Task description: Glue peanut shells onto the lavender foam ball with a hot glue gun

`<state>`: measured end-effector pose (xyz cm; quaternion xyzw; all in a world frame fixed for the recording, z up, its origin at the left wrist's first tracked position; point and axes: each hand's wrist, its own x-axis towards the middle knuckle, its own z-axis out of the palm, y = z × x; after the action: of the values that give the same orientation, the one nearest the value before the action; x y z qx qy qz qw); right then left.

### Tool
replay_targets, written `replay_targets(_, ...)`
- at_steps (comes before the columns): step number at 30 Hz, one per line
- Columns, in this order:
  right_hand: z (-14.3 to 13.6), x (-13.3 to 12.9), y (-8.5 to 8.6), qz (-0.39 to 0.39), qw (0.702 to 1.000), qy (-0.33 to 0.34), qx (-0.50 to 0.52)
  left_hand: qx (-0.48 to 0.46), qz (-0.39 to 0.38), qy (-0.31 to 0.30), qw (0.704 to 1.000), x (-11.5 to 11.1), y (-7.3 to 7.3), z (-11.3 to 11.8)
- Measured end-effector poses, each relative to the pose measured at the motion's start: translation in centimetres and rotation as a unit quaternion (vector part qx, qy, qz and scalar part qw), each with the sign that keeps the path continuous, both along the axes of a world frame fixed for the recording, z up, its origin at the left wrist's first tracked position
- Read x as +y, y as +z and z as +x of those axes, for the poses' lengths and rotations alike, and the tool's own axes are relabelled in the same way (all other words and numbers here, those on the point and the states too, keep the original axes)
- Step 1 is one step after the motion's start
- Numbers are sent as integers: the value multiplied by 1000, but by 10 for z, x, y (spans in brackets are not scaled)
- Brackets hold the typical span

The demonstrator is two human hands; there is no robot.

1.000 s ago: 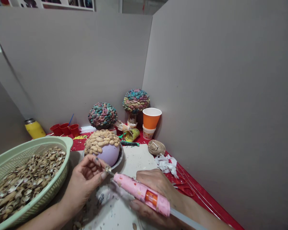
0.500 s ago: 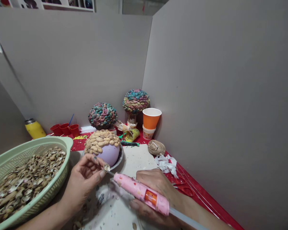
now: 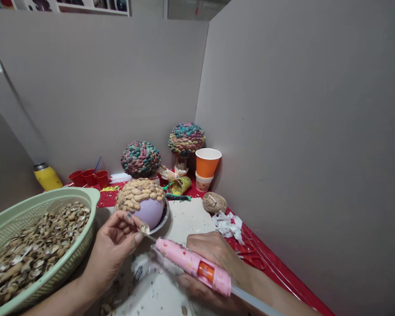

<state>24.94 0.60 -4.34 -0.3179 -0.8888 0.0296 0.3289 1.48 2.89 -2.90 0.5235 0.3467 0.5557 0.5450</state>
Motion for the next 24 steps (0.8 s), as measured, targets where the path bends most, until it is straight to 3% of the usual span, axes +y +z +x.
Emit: replay_targets(24,1,0,9,25,1000,-12,-10,-8,-10,-13,1000,1,-2,-3)
